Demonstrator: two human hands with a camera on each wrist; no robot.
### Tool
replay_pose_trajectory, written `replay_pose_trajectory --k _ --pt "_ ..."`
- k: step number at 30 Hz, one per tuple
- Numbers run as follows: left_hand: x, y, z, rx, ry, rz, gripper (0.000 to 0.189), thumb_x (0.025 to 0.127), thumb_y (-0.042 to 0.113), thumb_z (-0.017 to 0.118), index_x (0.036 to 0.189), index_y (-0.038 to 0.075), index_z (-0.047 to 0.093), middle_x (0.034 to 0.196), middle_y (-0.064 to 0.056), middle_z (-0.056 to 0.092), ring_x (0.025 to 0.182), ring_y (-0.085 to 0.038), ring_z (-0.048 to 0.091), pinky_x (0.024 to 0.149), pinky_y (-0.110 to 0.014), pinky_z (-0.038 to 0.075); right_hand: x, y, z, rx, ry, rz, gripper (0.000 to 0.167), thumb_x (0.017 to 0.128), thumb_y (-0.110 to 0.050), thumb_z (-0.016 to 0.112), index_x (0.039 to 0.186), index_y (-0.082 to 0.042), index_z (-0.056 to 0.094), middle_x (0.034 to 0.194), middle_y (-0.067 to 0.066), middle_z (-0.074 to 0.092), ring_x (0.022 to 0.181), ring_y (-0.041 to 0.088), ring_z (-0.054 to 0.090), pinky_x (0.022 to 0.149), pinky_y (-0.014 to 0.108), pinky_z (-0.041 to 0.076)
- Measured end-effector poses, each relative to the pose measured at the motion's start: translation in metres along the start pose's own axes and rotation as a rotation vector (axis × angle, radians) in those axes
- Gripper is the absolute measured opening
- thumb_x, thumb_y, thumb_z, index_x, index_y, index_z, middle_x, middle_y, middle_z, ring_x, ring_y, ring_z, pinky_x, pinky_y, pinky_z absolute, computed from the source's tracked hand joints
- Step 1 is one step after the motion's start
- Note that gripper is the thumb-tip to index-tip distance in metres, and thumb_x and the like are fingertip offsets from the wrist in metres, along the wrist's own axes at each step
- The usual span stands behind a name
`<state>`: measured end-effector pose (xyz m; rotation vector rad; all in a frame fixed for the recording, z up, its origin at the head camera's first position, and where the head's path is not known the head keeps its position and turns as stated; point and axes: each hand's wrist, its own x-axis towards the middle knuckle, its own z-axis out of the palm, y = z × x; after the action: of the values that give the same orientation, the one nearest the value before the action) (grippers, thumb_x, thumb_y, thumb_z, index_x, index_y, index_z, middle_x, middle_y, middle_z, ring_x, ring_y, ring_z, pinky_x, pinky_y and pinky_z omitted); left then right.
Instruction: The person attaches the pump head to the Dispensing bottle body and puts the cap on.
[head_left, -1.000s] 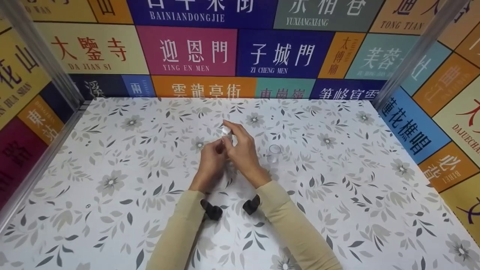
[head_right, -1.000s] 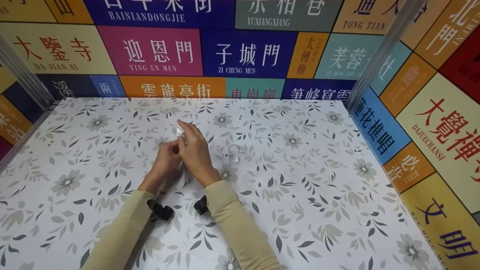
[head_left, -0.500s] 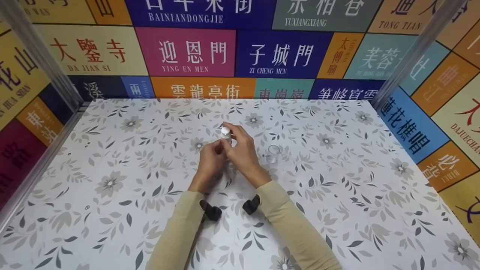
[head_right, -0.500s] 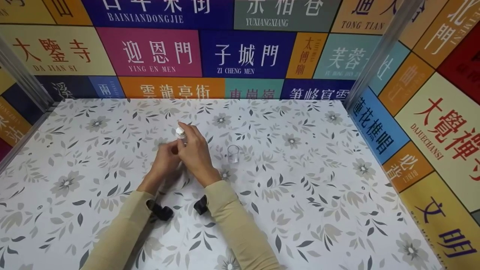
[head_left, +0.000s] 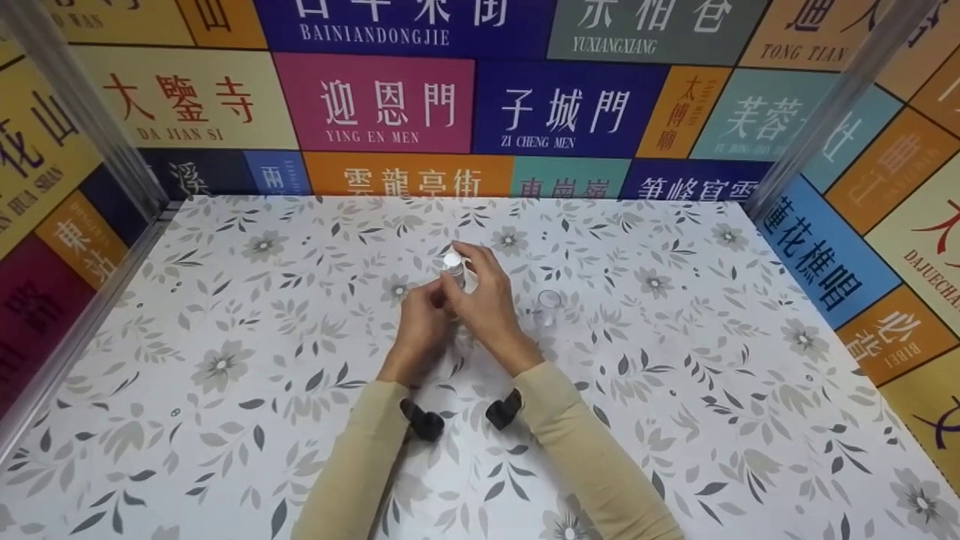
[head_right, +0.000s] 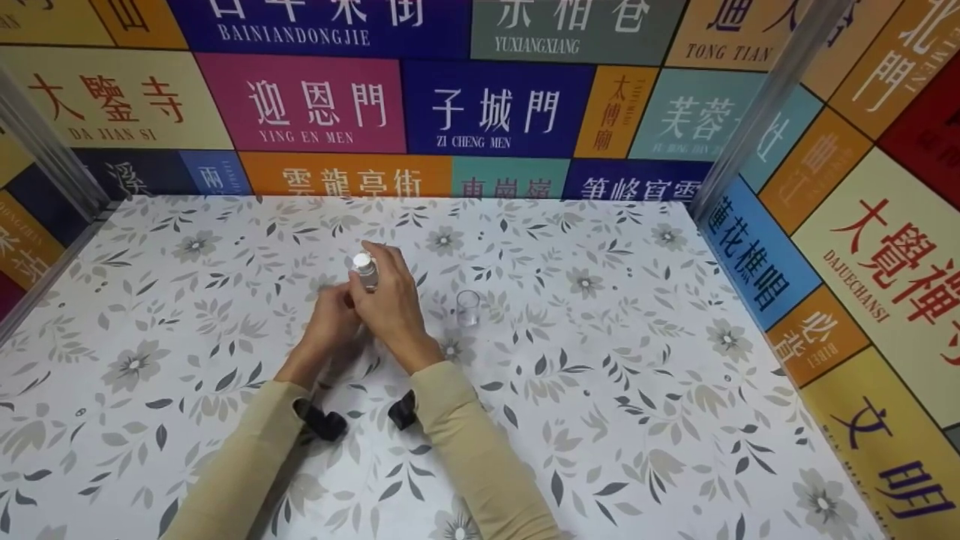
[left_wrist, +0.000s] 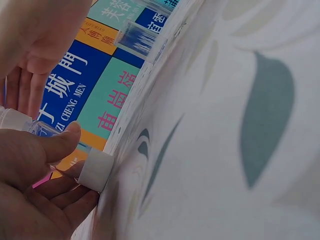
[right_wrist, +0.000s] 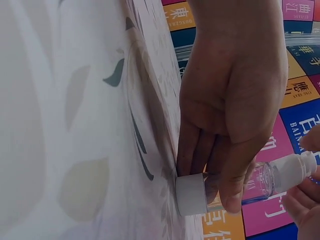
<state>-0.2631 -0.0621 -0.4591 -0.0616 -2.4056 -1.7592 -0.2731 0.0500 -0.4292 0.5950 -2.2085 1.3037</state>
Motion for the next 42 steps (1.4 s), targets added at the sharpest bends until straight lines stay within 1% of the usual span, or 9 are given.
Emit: replay_pose_trajectory --k 4,8,12,18,24,29,34,36,42 --pt "0.0003 0.0001 0.0000 0.010 0.007 0.013 0.025 0.087 -0.007 0.058 0.103 0.003 0.074 0.096 -0.012 0.075 0.083 -0.017 0.062 0.080 -0.028 0.050 0.0001 -0.0001 0.0000 0.018 -0.012 -0.031 0.040 0.087 0.000 0.069 0.127 -0.001 0.063 0.123 0.015 0.065 0.118 0.025 0.063 0.102 0.028 0.050" --pt "0.0013 0.0001 0.0001 0.021 0.015 0.022 0.018 0.091 -0.003 0.060 0.101 0.001 0.075 0.091 -0.012 0.074 0.079 -0.016 0.060 0.074 -0.026 0.048 -0.0007 0.0004 0.0005 0.031 -0.020 -0.007 0.037 0.088 0.003 0.068 0.124 0.002 0.064 0.119 0.015 0.066 0.114 0.025 0.065 0.099 0.028 0.053" --pt "0.0020 -0.0002 0.0007 0.039 0.017 0.030 0.019 0.089 -0.006 0.059 0.099 0.000 0.074 0.087 -0.012 0.071 0.076 -0.016 0.056 0.070 -0.025 0.044 -0.0013 0.0010 0.0010 0.035 0.002 0.022 0.034 0.088 0.000 0.070 0.121 0.003 0.064 0.115 0.017 0.065 0.109 0.027 0.066 0.095 0.032 0.055" --pt "0.0021 -0.0009 0.0009 0.023 0.022 0.017 0.021 0.087 -0.008 0.060 0.100 0.001 0.075 0.093 -0.013 0.073 0.081 -0.017 0.059 0.076 -0.027 0.047 -0.0019 0.0008 0.0022 0.015 0.039 0.038 0.039 0.085 -0.005 0.077 0.120 0.003 0.062 0.111 0.017 0.065 0.106 0.027 0.067 0.091 0.034 0.056" --pt "0.0015 -0.0014 0.0014 0.000 0.015 -0.010 0.024 0.085 -0.011 0.057 0.097 0.003 0.074 0.085 -0.009 0.069 0.077 -0.016 0.057 0.074 -0.026 0.046 -0.0023 0.0024 0.0028 0.045 0.030 0.063 0.047 0.085 -0.012 0.079 0.125 0.003 0.059 0.117 0.019 0.064 0.114 0.030 0.064 0.097 0.041 0.054" --pt "0.0009 -0.0005 0.0009 -0.008 0.000 -0.017 0.027 0.086 -0.009 0.057 0.104 0.002 0.074 0.094 -0.011 0.073 0.082 -0.017 0.060 0.078 -0.028 0.049 -0.0028 0.0019 0.0029 0.080 -0.003 0.047 0.044 0.090 -0.006 0.070 0.132 0.001 0.058 0.128 0.017 0.062 0.125 0.026 0.059 0.105 0.030 0.049" --pt "0.0013 -0.0005 0.0007 0.008 -0.002 -0.008 0.028 0.090 -0.004 0.060 0.114 0.002 0.073 0.109 -0.014 0.075 0.092 -0.018 0.063 0.085 -0.031 0.051 -0.0041 0.0028 0.0037 0.044 0.003 0.010 0.040 0.090 0.000 0.067 0.129 0.000 0.061 0.122 0.016 0.065 0.117 0.026 0.064 0.102 0.025 0.050" --pt "0.0011 -0.0006 0.0006 0.011 0.001 -0.004 0.027 0.090 -0.004 0.060 0.113 0.002 0.073 0.108 -0.014 0.075 0.091 -0.018 0.064 0.084 -0.031 0.052 -0.0045 0.0033 0.0041 0.025 0.015 0.010 0.038 0.090 -0.001 0.068 0.128 0.001 0.061 0.118 0.016 0.066 0.112 0.027 0.066 0.099 0.026 0.052" --pt "0.0013 -0.0010 0.0004 0.046 0.017 0.009 0.025 0.089 -0.006 0.059 0.106 0.003 0.075 0.092 -0.011 0.073 0.081 -0.017 0.059 0.076 -0.027 0.048 -0.0053 0.0037 0.0035 0.035 0.040 0.022 0.038 0.088 -0.004 0.073 0.124 0.004 0.061 0.113 0.018 0.065 0.108 0.029 0.067 0.095 0.031 0.055"
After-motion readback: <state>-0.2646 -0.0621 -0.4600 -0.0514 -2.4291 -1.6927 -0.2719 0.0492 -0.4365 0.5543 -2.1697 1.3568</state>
